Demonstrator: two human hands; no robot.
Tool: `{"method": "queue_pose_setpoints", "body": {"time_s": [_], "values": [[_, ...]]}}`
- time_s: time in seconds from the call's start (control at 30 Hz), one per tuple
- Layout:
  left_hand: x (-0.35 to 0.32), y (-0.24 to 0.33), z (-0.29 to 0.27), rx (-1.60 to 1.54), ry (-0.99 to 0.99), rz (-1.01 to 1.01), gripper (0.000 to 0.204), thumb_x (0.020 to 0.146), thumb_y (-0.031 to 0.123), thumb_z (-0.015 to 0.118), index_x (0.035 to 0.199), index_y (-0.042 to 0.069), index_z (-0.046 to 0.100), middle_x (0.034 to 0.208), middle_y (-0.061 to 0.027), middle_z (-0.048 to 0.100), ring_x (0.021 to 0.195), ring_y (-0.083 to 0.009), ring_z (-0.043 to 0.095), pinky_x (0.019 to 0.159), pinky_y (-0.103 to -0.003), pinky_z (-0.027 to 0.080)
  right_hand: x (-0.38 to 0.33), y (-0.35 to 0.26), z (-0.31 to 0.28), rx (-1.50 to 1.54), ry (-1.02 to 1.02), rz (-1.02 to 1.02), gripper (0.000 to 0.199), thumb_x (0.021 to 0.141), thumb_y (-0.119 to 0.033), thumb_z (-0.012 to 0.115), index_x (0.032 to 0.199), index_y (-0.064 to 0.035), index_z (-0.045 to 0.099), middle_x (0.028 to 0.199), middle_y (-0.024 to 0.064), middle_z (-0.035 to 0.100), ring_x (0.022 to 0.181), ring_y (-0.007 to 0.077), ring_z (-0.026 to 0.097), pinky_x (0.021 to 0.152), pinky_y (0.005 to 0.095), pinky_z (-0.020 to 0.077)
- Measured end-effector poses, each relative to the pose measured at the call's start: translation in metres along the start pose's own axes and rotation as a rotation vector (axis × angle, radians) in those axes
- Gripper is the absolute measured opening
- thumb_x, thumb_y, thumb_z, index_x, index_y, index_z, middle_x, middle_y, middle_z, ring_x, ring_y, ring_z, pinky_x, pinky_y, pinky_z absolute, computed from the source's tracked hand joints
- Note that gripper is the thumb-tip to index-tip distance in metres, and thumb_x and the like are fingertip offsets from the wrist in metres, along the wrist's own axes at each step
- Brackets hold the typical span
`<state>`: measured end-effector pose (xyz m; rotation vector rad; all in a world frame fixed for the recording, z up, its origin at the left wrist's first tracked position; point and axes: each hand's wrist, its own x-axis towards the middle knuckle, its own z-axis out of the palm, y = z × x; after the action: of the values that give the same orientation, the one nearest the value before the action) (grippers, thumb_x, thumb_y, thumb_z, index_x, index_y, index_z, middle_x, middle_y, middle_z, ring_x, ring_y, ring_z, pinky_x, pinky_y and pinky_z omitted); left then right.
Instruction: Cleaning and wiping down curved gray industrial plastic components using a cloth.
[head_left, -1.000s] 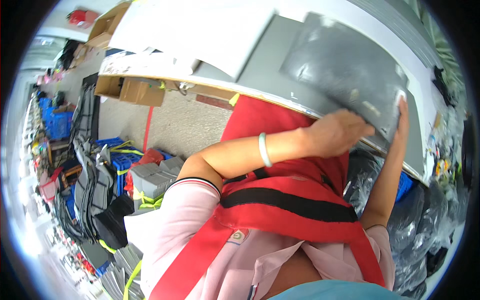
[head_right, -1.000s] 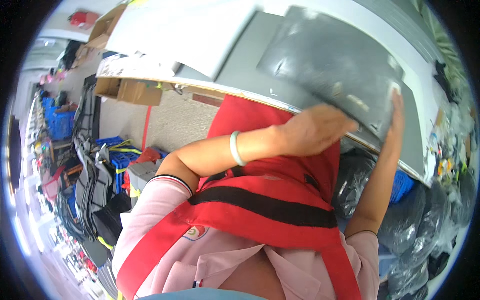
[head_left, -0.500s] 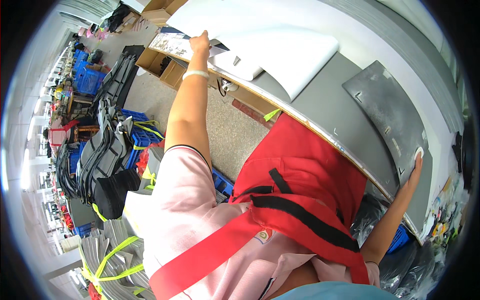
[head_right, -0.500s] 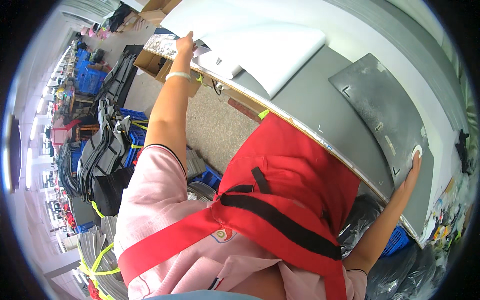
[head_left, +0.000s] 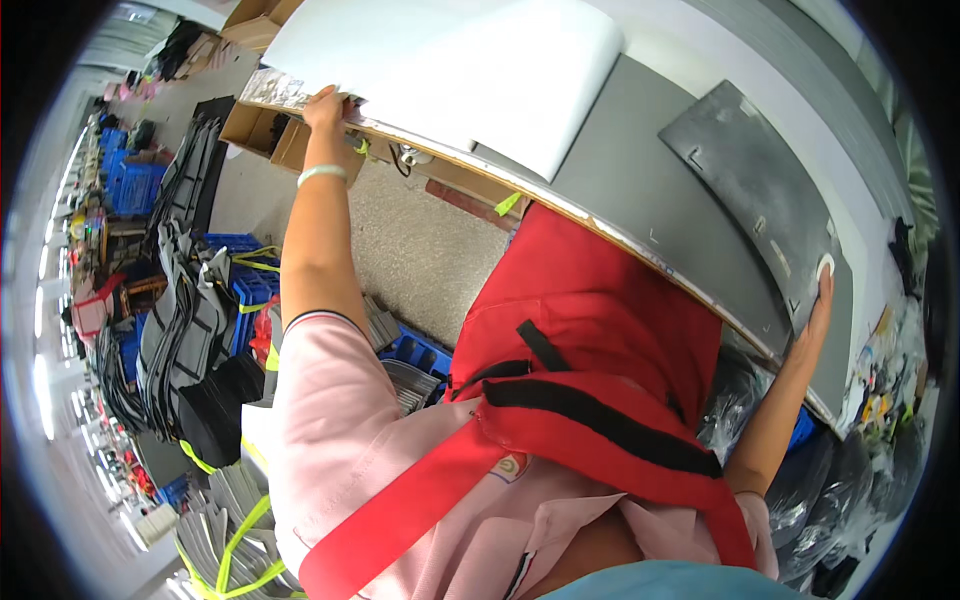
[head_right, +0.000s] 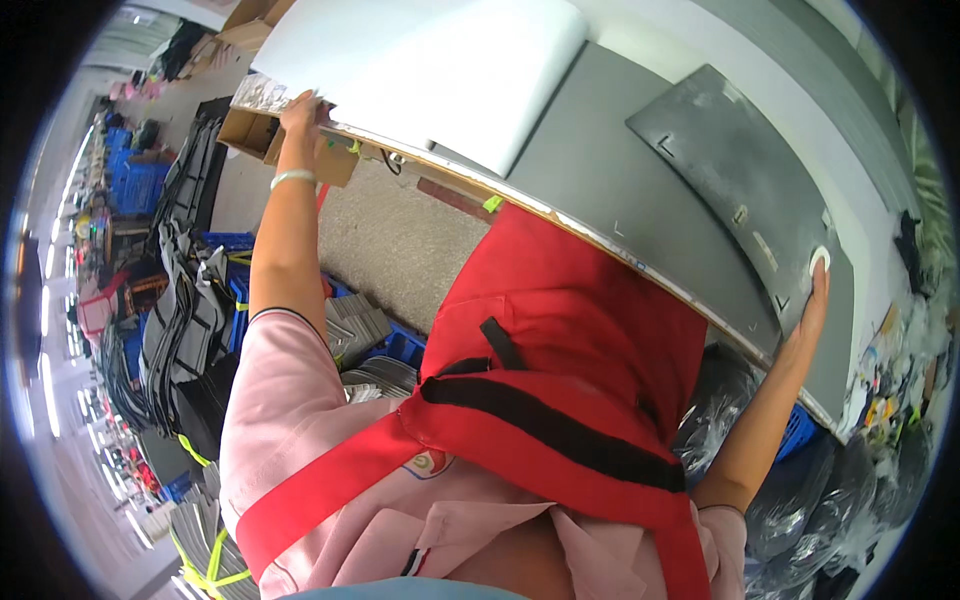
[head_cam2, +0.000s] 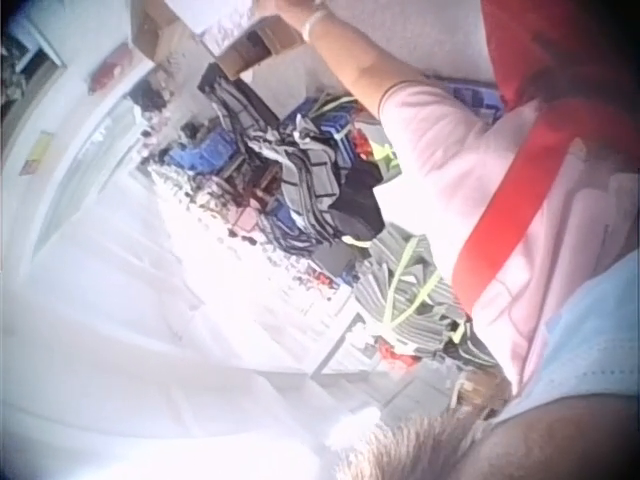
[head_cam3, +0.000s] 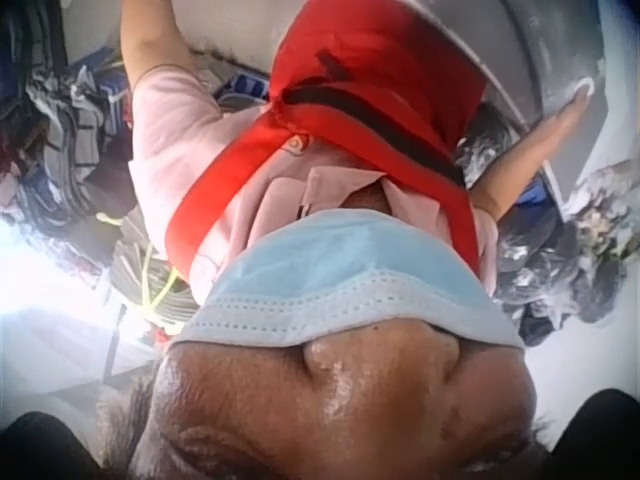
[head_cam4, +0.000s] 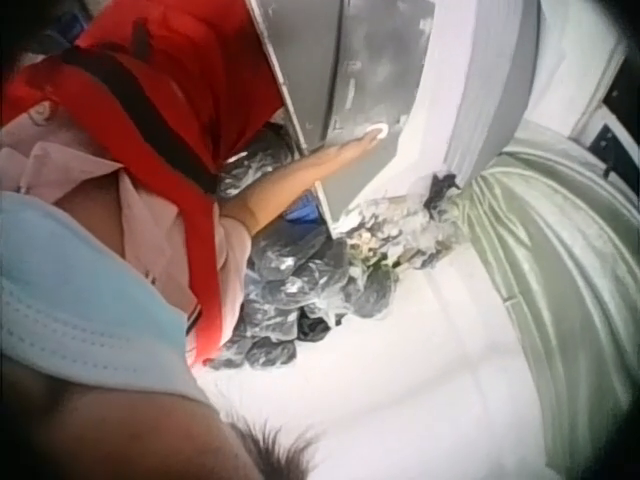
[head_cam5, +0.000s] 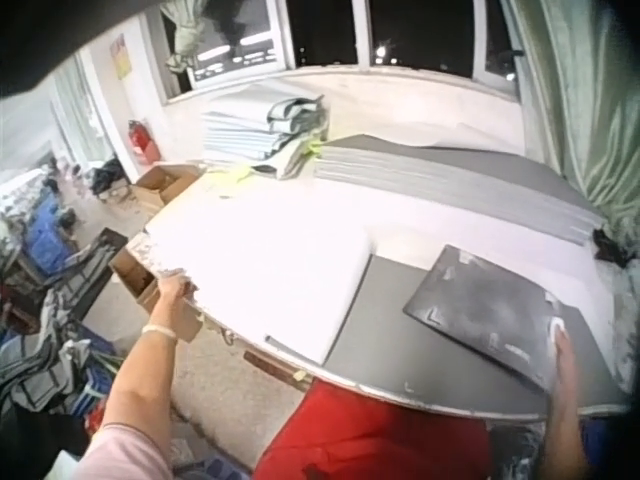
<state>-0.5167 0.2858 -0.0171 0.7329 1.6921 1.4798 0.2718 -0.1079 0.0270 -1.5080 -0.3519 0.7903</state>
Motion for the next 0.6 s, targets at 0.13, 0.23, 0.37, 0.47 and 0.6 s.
{"method": "queue_pose_setpoints", "body": {"time_s": [0.13, 0.23, 0.37, 0.47, 0.6], "values": [[-0.005, -0.021, 0.012, 0.026, -0.098, -0.002, 0.032, 0.080, -0.011, 0.067, 0.112, -0.007, 0.062, 0.093, -0.0154, 0.068, 0.066, -0.0239, 0.067, 0.053, -0.032, 0.057, -0.008, -0.011, -0.007, -0.013, 0.025, 0.040, 0.064, 0.097, -0.039, 0.065, 0.147, -0.0037, 0.045, 0.140, 0.0108, 0.056, 0.122, 0.0248, 0.058, 0.105, 0.0359, 0.0465], [0.035, 0.044, -0.056, 1.079, 0.152, 0.597, 0.043, 0.079, 0.017, 0.075, 0.118, 0.001, 0.068, 0.096, -0.0232, 0.071, 0.076, -0.0320, 0.070, 0.076, -0.041, 0.059, -0.002, 0.002, 0.024, 0.099, -0.060, 0.042, 0.062, 0.098, -0.040, 0.063, 0.145, -0.0025, 0.048, 0.140, 0.0110, 0.057, 0.123, 0.0247, 0.058, 0.105, 0.0343, 0.0454], [-0.063, 0.031, 0.065, 0.539, -0.099, 0.839, 0.035, 0.084, 0.015, 0.076, 0.115, 0.000, 0.072, 0.090, -0.0126, 0.073, 0.076, -0.0176, 0.065, 0.069, -0.032, 0.052, 0.000, -0.008, -0.012, 0.124, 0.056, -0.066, 0.058, 0.097, -0.040, 0.065, 0.141, -0.0044, 0.055, 0.133, 0.0094, 0.063, 0.120, 0.0229, 0.060, 0.105, 0.0339, 0.0454], [-0.271, 0.080, 0.132, 0.369, -0.738, 0.810, 0.017, 0.095, 0.012, 0.066, 0.109, 0.009, 0.075, 0.096, -0.0053, 0.075, 0.082, -0.0126, 0.067, 0.076, -0.028, 0.054, 0.002, -0.001, -0.001, 0.285, 0.102, -0.039, 0.052, 0.095, -0.034, 0.069, 0.135, -0.0030, 0.057, 0.128, 0.0101, 0.065, 0.115, 0.0230, 0.063, 0.101, 0.0349, 0.0494], [-0.457, 0.022, 0.186, 0.483, -1.465, 1.194, 0.024, 0.089, 0.017, 0.070, 0.111, 0.006, 0.072, 0.110, -0.0154, 0.069, 0.105, -0.0368, 0.064, 0.095, -0.043, 0.051, 0.022, 0.016, -0.021, 0.482, -0.023, -0.030, 0.042, 0.094, -0.026, 0.072, 0.126, -0.0022, 0.061, 0.122, 0.0114, 0.068, 0.107, 0.0237, 0.067, 0.095, 0.0360, 0.0557]]}}
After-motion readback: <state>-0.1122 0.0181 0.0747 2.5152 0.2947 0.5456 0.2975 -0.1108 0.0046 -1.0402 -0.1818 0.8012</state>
